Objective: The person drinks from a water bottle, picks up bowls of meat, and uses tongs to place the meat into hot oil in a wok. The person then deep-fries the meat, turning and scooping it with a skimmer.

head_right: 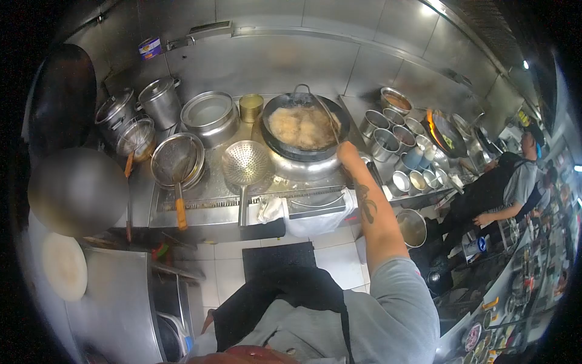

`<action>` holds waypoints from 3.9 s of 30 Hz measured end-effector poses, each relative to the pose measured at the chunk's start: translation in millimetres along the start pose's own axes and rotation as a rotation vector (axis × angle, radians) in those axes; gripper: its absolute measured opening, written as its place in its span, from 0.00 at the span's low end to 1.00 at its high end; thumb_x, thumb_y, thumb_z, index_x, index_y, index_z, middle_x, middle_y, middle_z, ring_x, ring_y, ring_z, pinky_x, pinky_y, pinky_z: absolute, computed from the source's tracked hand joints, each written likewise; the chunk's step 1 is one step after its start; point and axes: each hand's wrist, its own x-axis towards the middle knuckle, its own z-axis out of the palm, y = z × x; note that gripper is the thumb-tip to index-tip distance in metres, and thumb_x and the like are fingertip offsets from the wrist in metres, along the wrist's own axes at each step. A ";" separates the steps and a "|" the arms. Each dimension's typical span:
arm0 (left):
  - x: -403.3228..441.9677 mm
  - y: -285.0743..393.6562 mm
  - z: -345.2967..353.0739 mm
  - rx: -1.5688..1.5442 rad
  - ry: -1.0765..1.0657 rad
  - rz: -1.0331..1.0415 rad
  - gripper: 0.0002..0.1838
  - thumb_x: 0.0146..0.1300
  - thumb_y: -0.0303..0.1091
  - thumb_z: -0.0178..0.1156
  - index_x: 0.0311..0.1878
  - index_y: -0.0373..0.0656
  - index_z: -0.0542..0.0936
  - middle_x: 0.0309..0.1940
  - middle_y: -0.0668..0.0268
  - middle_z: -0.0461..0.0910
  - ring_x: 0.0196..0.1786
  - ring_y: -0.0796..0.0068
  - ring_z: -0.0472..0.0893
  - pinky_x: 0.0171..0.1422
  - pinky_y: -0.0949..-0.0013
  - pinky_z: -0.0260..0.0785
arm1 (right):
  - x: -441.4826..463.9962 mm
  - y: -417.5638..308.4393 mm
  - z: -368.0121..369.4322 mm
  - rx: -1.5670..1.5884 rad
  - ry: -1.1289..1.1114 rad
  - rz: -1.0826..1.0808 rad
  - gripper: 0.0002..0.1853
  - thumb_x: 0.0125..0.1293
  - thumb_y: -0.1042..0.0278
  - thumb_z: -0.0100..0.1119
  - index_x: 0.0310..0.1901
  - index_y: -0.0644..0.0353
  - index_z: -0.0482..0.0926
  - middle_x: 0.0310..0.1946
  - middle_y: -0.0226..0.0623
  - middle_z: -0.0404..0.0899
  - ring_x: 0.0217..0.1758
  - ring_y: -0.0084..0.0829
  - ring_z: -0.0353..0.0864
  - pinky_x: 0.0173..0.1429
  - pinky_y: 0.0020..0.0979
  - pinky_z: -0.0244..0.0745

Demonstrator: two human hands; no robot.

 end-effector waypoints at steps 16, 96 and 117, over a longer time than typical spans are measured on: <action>1.2 39.8 -11.3 0.150 0.039 0.080 0.10 0.55 0.23 0.64 0.19 0.40 0.76 0.18 0.57 0.79 0.18 0.66 0.80 0.18 0.61 0.73 | -14.9 -31.5 -60.0 0.410 -0.304 0.402 0.13 0.70 0.65 0.50 0.31 0.63 0.78 0.15 0.35 0.71 0.12 0.29 0.68 0.16 0.34 0.62; -22.0 5.6 36.5 0.166 0.052 0.063 0.05 0.57 0.26 0.62 0.26 0.42 0.78 0.20 0.59 0.78 0.20 0.67 0.79 0.21 0.65 0.71 | 1.7 -22.3 -81.1 0.577 -0.264 0.299 0.18 0.74 0.61 0.51 0.58 0.62 0.77 0.19 0.27 0.71 0.12 0.20 0.66 0.13 0.27 0.62; -1.0 38.2 26.6 0.381 0.019 0.121 0.05 0.55 0.28 0.63 0.24 0.42 0.79 0.20 0.60 0.79 0.21 0.67 0.81 0.23 0.64 0.72 | -61.2 12.3 -65.4 1.496 -0.621 0.844 0.09 0.76 0.66 0.46 0.51 0.59 0.71 0.26 0.29 0.72 0.16 0.15 0.62 0.15 0.19 0.58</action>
